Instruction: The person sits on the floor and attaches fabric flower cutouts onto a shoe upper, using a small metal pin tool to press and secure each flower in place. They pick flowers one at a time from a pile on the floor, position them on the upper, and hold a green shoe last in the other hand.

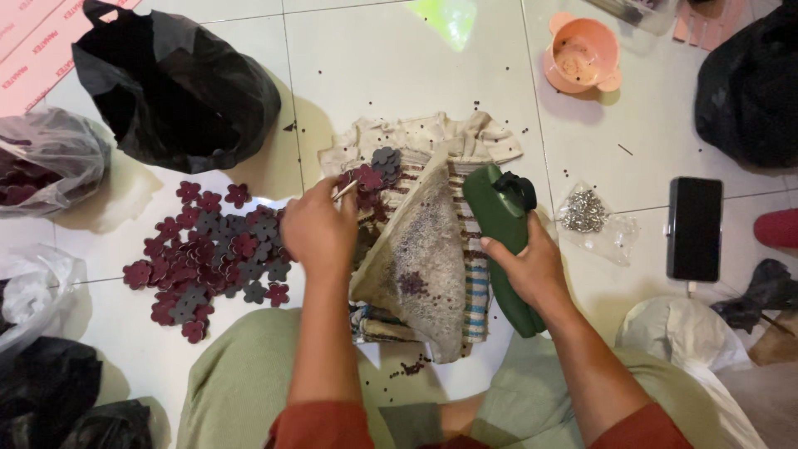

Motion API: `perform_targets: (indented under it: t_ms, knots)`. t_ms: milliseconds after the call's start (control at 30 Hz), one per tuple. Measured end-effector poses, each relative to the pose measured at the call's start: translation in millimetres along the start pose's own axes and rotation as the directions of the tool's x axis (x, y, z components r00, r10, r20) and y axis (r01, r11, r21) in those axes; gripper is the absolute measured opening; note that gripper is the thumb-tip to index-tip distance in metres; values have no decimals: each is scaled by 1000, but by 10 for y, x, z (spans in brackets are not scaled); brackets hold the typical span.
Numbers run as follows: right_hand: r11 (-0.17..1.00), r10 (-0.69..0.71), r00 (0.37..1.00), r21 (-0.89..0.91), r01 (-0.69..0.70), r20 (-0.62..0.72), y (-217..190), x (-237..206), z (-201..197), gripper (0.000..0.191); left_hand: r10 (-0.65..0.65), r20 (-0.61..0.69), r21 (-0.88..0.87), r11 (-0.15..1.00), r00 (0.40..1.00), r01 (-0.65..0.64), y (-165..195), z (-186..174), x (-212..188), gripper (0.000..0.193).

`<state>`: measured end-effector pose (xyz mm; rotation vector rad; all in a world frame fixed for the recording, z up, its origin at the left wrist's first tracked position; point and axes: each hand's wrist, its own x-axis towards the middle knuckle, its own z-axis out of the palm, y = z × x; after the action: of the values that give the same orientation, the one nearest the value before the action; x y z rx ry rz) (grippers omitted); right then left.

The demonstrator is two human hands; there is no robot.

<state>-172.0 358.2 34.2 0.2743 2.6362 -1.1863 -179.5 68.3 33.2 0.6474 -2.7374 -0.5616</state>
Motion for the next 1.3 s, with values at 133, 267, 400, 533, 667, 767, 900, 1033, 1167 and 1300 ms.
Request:
perform_targets:
  t_ms: [133, 267, 400, 533, 667, 767, 900, 1033, 1167, 1300]
  knots:
    - [992, -125, 992, -2, 125, -30, 30, 2, -3, 76, -33, 105, -23, 999, 994, 36, 131, 354, 170, 32]
    - [988, -154, 987, -38, 153, -42, 22, -1, -18, 75, -61, 157, -27, 997, 986, 66, 177, 368, 163, 22]
    - [999, -3, 1000, -43, 3, 9, -21, -5, -26, 74, -244, 251, -133, 950, 937, 283, 209, 141, 54, 26]
    - [998, -63, 998, -30, 63, 2, -58, -12, -32, 71, -253, 502, -319, 835, 827, 449, 360, -46, -87, 29]
    - [998, -45, 999, -40, 45, 6, -60, -24, -43, 68, -105, 558, -204, 944, 823, 259, 585, -50, -222, 32]
    - [996, -84, 996, -31, 84, 3, -43, -26, -41, 67, -135, 511, -135, 963, 849, 235, 597, 11, -278, 34]
    - [995, -97, 995, -7, 97, 1, -14, -19, -23, 70, -140, 480, -526, 744, 866, 412, 423, 173, -332, 29]
    - [996, -87, 996, -20, 87, 5, 12, -14, -19, 75, 74, 435, -881, 241, 897, 407, 304, 427, -393, 17]
    - [998, -53, 998, -12, 54, 21, 23, -8, -21, 75, 92, 426, -889, 225, 900, 398, 250, 587, -500, 12]
    - [996, -87, 996, 11, 86, 24, 23, -8, -21, 76, 39, 381, -906, 218, 924, 364, 242, 656, -563, 13]
